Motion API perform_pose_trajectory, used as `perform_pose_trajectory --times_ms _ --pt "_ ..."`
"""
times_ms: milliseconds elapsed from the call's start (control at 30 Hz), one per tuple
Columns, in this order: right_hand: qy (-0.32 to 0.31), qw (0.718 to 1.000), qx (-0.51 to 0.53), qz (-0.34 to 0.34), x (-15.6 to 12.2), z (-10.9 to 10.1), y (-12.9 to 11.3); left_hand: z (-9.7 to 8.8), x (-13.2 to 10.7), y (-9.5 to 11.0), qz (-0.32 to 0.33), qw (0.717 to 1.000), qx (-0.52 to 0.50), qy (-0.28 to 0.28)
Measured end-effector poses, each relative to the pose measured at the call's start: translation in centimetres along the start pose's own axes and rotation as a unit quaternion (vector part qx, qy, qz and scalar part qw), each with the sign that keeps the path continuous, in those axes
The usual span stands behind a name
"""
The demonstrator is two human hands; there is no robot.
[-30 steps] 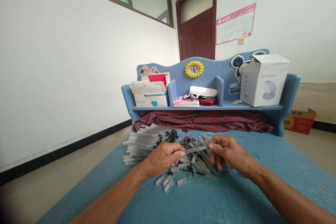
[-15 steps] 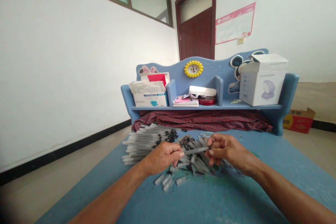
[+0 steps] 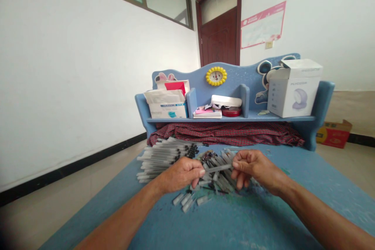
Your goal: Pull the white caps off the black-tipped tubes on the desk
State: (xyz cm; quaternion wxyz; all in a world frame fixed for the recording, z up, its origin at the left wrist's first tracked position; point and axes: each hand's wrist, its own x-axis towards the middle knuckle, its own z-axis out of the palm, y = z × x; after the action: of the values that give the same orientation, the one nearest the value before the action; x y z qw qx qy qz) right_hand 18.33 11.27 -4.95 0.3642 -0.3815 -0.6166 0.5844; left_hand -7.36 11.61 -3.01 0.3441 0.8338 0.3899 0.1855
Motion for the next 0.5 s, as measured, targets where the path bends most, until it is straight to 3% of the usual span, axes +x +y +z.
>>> perform_pose_trajectory --times_ms 200,500 --pt "0.022 0.998 0.044 -0.037 0.17 -0.35 0.23 -0.36 0.02 0.28 -0.029 0.999 -0.027 0.004" --pt "0.067 0.997 -0.005 -0.038 0.3 0.16 0.31 -0.31 0.02 0.71 -0.02 1.0 -0.019 0.01"
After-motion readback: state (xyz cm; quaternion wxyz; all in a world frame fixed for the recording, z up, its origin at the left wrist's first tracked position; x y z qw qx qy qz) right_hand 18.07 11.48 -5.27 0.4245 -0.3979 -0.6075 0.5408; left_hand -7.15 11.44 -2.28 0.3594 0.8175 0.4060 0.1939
